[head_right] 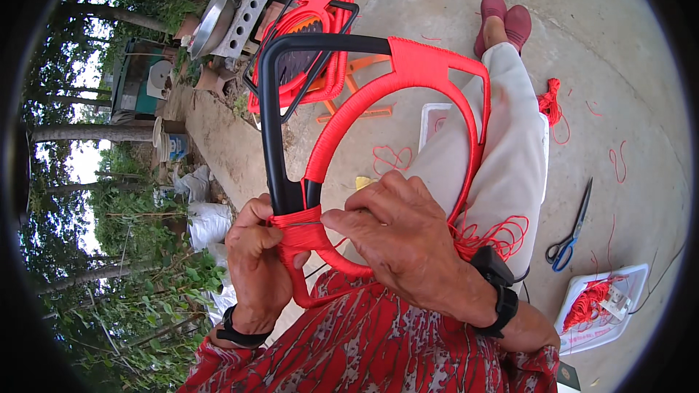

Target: Wrapping a red furniture frame with red plastic cord to create a woven surface.

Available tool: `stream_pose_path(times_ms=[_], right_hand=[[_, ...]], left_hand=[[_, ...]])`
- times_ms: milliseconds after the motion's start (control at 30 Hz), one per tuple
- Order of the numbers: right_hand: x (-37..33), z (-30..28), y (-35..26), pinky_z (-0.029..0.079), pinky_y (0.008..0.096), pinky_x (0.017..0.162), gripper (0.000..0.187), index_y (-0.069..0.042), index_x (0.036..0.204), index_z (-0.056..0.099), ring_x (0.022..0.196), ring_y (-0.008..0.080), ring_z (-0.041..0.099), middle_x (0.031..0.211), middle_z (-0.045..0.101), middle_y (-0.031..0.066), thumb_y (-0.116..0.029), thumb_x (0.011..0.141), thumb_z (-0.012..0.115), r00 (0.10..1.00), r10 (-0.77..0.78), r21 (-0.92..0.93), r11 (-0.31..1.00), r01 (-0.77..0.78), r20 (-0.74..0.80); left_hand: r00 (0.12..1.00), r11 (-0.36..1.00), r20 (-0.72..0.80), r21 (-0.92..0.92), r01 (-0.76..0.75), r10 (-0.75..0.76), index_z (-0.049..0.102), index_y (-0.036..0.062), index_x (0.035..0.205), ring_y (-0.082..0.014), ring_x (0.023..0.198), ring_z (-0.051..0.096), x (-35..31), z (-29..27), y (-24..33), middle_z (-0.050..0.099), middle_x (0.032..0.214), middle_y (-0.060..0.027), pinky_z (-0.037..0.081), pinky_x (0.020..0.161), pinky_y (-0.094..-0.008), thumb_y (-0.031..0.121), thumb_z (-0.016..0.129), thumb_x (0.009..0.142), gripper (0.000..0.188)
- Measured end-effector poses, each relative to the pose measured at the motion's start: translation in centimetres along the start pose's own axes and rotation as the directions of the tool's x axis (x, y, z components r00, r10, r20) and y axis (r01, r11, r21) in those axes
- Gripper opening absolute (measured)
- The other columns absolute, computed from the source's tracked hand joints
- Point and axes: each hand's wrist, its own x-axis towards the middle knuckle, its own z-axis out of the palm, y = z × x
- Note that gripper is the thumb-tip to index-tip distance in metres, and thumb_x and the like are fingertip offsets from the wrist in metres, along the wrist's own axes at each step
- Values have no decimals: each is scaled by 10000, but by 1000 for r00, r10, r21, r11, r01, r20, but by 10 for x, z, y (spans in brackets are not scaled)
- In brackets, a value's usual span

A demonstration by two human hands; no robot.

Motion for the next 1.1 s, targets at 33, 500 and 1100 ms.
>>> stream_pose_path(times_ms=[33,500,1100], right_hand=[[2,-1,-1,388,360,679,351,-81,1034,655,812,229,514,879,567,46,-21,689,679,1000,-1,1,1000,1,0],[4,-4,-5,400,357,665,360,-80,1019,641,789,223,490,851,534,45,-11,667,679,1000,2,-26,1000,-1,16],[29,-14,22,409,382,696,162,-65,996,641,777,280,507,789,541,84,-54,838,608,979,-64,277,961,9,192]], left_hand=[[1000,1000,-1,0,0,0,526,-8,888,-136,650,550,0,0,0,549,908,-67,447,435,-261,19,433,732,183],[999,999,-33,-38,-29,28,543,-20,855,-93,625,544,-2,8,1,567,835,-56,455,479,-227,-49,407,736,184],[995,991,9,-86,-102,103,525,-47,866,-118,592,482,-2,5,-4,536,852,-79,401,491,-262,-63,415,760,153]])
